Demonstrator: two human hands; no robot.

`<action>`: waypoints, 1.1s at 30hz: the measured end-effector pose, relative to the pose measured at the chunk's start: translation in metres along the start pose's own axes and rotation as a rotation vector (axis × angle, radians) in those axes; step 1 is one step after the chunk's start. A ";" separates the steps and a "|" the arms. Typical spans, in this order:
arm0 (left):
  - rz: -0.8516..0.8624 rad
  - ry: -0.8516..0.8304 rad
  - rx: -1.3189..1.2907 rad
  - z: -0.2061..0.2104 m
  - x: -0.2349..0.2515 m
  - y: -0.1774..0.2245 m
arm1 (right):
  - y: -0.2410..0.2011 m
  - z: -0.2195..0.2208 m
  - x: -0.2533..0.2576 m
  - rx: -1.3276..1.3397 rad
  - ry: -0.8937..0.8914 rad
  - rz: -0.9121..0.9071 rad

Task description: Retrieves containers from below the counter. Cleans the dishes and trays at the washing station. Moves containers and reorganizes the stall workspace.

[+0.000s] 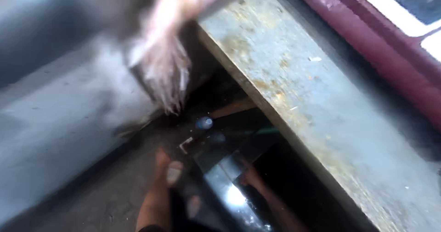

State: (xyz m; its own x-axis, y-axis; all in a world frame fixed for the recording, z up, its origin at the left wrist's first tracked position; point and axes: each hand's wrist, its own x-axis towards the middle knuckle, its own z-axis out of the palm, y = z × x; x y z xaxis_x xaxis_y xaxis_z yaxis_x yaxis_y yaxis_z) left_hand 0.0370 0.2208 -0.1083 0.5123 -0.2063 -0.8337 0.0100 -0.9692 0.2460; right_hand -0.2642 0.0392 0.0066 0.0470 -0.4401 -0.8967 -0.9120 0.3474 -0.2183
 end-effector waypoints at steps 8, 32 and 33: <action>-0.008 0.095 -0.086 -0.040 -0.118 -0.059 | 0.009 -0.028 -0.105 0.444 0.092 -0.023; 0.671 -0.674 0.067 0.005 -0.468 0.087 | 0.117 -0.006 -0.367 0.892 0.375 -0.181; 0.647 -0.694 0.074 0.004 -0.471 0.088 | 0.115 -0.007 -0.374 0.932 0.374 -0.167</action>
State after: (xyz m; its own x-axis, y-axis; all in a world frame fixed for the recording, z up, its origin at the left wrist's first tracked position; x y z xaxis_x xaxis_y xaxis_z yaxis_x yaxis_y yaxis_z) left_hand -0.2069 0.2318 0.3046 -0.2255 -0.7166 -0.6600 -0.1634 -0.6400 0.7508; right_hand -0.3895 0.2374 0.3195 -0.1312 -0.7170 -0.6846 -0.2178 0.6946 -0.6857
